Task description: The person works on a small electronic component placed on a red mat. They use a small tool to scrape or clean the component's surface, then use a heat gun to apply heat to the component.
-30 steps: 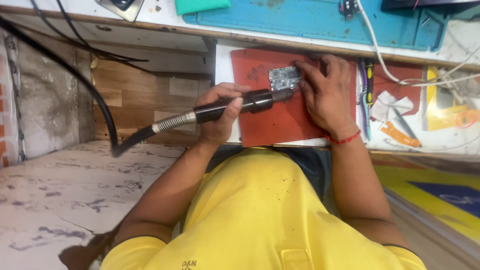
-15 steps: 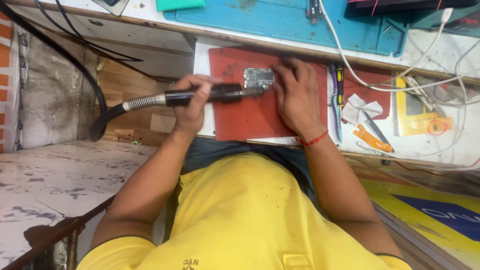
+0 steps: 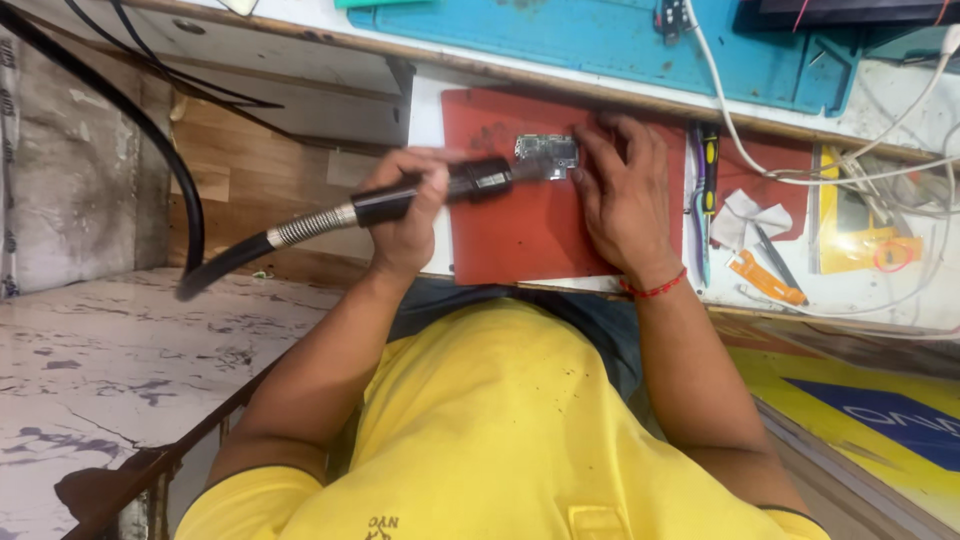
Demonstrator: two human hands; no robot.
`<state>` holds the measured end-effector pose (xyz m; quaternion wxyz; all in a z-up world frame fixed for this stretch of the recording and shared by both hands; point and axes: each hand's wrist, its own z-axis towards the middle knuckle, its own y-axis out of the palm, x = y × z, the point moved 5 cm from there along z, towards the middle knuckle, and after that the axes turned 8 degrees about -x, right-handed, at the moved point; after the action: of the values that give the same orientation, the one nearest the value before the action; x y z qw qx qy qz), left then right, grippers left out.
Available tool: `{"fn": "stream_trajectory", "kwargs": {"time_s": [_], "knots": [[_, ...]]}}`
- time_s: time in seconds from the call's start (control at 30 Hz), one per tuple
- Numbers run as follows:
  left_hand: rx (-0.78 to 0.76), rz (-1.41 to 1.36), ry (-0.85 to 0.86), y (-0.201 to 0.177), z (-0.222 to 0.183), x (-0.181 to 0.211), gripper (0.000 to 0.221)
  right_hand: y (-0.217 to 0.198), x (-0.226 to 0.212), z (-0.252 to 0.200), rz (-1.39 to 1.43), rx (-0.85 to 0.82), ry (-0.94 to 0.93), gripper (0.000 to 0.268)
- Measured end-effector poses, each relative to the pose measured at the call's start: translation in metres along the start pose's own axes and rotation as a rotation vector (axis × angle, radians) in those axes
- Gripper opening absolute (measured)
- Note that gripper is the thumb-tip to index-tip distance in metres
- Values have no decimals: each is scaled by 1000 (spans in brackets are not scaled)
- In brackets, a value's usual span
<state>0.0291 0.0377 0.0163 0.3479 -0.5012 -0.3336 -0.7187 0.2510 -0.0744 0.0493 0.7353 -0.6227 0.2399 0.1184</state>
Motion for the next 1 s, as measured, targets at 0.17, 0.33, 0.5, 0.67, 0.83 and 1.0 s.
{"fn": "stream_trajectory", "kwargs": {"time_s": [0.17, 0.33, 0.5, 0.67, 0.83, 1.0], "knots": [[-73, 32, 17, -2, -4, 6, 17, 3, -5, -2, -32, 7, 19, 40], [-14, -27, 42, -1, 7, 5, 16, 1, -2, 7, -49, 56, -5, 38], [-22, -30, -6, -4, 4, -2, 17, 4, -1, 2, -26, 54, -16, 37], [-126, 5, 44, 3, 4, 5, 17, 4, 0, 1, -19, 47, -4, 37], [-157, 59, 90, 4, 4, 5, 14, 3, 4, 2, -29, 45, -7, 38], [-4, -8, -74, -5, 4, -4, 14, 2, -3, 5, -19, 71, -12, 36]]}}
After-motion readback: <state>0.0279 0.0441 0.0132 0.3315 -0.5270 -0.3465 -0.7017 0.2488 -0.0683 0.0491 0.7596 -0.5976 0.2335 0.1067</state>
